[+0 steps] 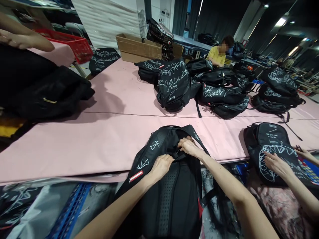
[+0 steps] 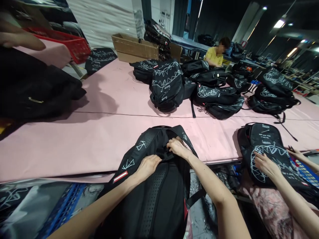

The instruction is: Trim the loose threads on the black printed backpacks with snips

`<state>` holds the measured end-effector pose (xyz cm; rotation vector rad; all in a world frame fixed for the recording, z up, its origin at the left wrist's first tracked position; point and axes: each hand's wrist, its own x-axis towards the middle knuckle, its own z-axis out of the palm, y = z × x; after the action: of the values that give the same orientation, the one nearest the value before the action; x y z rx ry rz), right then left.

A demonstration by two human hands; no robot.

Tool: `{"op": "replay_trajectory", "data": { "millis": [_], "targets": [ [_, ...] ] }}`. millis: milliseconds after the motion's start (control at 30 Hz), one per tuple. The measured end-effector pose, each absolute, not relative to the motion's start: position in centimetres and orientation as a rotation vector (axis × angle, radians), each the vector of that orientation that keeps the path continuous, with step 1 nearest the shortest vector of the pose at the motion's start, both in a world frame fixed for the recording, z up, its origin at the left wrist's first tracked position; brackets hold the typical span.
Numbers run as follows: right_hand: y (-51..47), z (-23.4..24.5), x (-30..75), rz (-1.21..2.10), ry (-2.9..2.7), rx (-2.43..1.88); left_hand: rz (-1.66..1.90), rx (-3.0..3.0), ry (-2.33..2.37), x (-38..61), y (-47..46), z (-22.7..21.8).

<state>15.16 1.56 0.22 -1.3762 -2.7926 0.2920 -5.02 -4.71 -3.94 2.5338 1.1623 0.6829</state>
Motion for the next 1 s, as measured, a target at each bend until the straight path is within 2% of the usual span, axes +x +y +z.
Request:
{"op": "replay_trajectory", "data": {
  "millis": [1000],
  "targets": [
    [2.55, 0.05, 14.96, 0.199, -2.901, -1.264, 0.745, 2.589, 1.157, -4.88, -4.18, -4.14]
  ]
}}
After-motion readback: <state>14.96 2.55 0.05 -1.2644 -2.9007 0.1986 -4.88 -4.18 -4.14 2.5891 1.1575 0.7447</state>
